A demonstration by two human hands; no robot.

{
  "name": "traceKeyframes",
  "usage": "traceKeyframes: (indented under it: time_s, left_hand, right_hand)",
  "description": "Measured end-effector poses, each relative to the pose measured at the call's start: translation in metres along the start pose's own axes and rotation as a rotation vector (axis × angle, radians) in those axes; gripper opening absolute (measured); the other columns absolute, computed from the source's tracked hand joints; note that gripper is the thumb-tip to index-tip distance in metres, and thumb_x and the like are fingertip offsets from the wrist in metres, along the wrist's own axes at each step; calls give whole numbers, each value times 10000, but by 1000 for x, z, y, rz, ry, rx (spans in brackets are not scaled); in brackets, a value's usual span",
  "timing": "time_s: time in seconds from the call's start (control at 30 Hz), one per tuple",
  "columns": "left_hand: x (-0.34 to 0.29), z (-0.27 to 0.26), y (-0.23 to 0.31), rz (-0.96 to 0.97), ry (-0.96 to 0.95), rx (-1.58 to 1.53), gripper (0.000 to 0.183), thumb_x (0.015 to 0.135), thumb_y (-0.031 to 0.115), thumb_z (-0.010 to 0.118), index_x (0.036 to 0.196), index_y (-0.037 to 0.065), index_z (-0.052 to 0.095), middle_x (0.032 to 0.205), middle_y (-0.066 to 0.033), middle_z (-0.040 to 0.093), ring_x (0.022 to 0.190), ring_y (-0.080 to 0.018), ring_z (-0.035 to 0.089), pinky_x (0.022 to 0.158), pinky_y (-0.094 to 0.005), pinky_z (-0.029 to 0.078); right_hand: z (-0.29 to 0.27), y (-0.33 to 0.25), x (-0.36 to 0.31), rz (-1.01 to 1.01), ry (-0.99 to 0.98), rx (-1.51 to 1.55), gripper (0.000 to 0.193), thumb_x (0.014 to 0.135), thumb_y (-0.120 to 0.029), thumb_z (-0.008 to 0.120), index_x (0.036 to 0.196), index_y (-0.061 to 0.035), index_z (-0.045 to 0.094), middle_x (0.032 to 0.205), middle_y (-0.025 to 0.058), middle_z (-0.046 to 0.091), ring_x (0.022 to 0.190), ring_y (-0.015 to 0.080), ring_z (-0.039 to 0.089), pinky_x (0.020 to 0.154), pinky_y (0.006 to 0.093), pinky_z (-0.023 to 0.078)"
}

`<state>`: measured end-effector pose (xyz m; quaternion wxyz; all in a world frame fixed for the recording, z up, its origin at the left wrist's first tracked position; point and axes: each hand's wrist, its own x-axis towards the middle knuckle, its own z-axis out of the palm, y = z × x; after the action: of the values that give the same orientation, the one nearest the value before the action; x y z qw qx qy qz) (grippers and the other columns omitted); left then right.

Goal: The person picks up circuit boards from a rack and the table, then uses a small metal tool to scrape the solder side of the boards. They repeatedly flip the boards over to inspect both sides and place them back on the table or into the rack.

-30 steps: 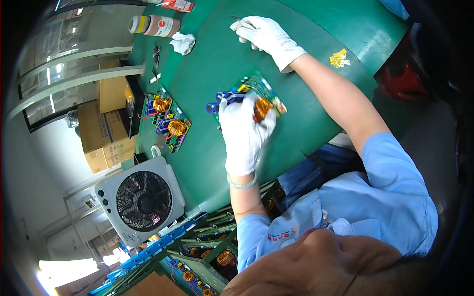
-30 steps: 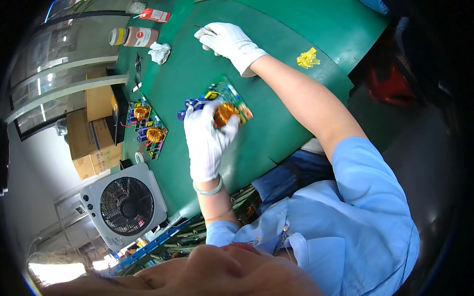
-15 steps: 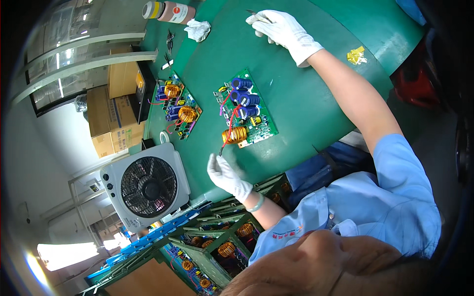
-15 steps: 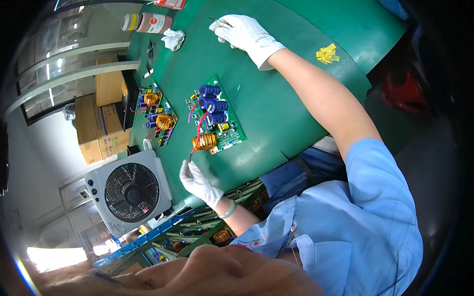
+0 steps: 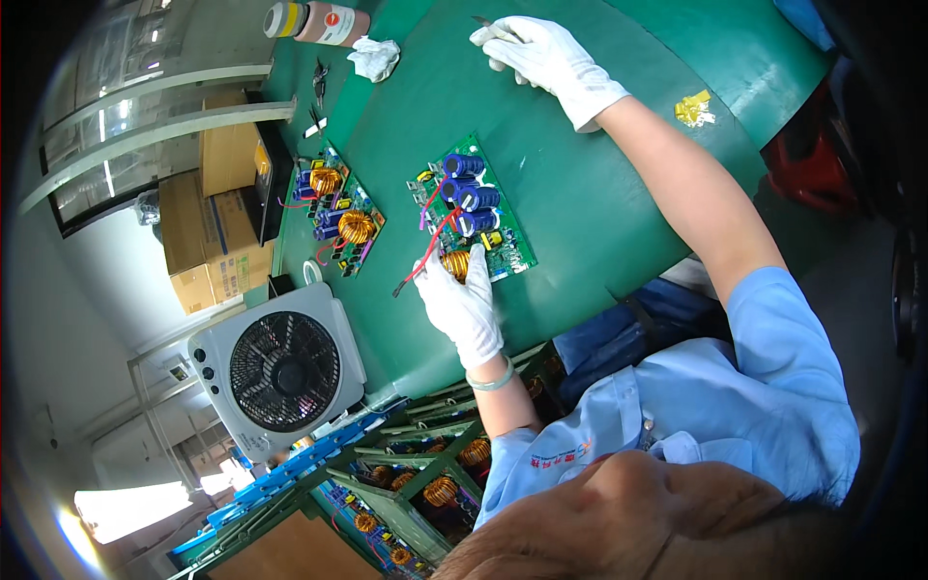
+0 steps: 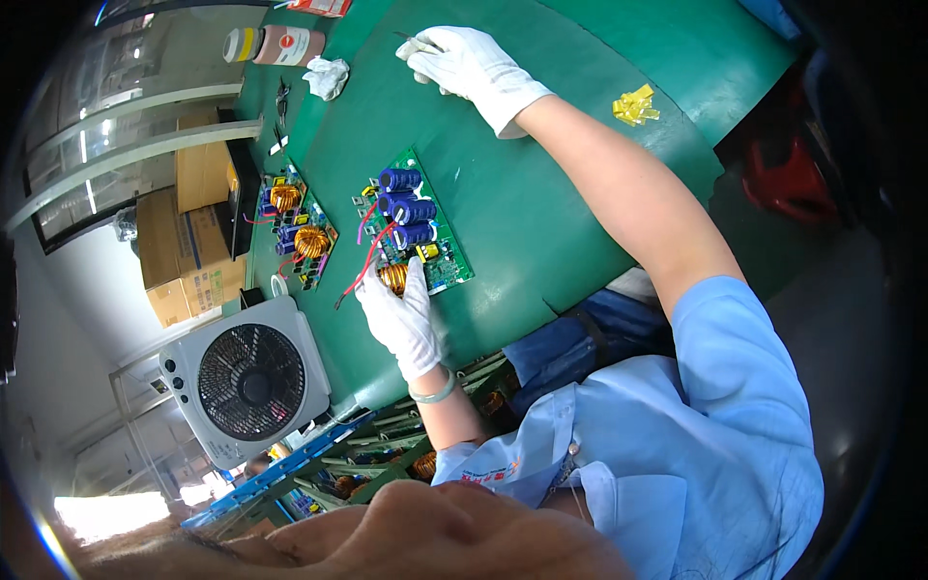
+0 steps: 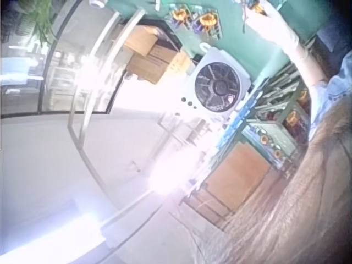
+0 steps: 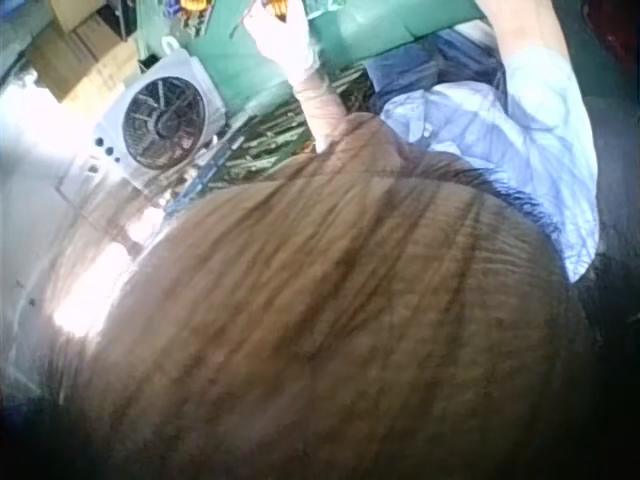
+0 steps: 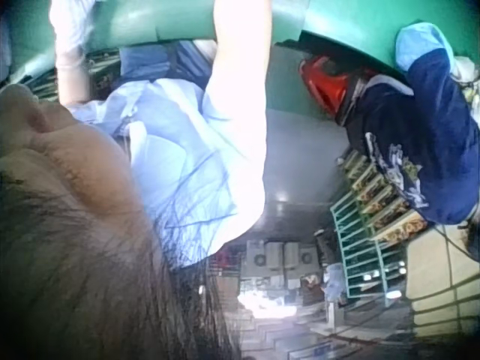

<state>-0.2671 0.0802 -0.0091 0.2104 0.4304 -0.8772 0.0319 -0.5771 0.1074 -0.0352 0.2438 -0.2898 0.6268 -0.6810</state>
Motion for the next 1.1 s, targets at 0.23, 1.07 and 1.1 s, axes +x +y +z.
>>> traceKeyframes:
  time_s: [0.23, 1.07, 1.1]
  left_hand:
    - [24, 17, -46, -293, -69, -519, 328, 801, 185, 795, 1029, 33, 614, 957, -86, 634, 863, -196, 627, 781, -345, 518]
    - [41, 45, -49, -663, -513, -2207, 545, 1024, 466, 342, 1416, 104, 450, 1364, -148, 550, 1139, -316, 608, 800, -470, 573]
    - [40, 47, -49, -662, -515, -2215, 545, 1024, 466, 342, 1415, 103, 450, 1362, -149, 551, 1136, -315, 609, 796, -469, 572]
  right_hand:
    - [4, -9, -2, 27, -59, 16, 279, 951, -337, 604, 1136, -149, 695, 843, -28, 637, 600, 55, 491, 488, 215, 392]
    - [17, -27, -27, 176, -440, 164, 429, 937, -292, 630, 1254, -2, 635, 702, -55, 506, 541, 12, 347, 458, 196, 206]
    - [17, -30, -28, 185, -416, 136, 429, 936, -294, 631, 1251, -4, 637, 707, -56, 512, 543, 12, 348, 459, 194, 210]
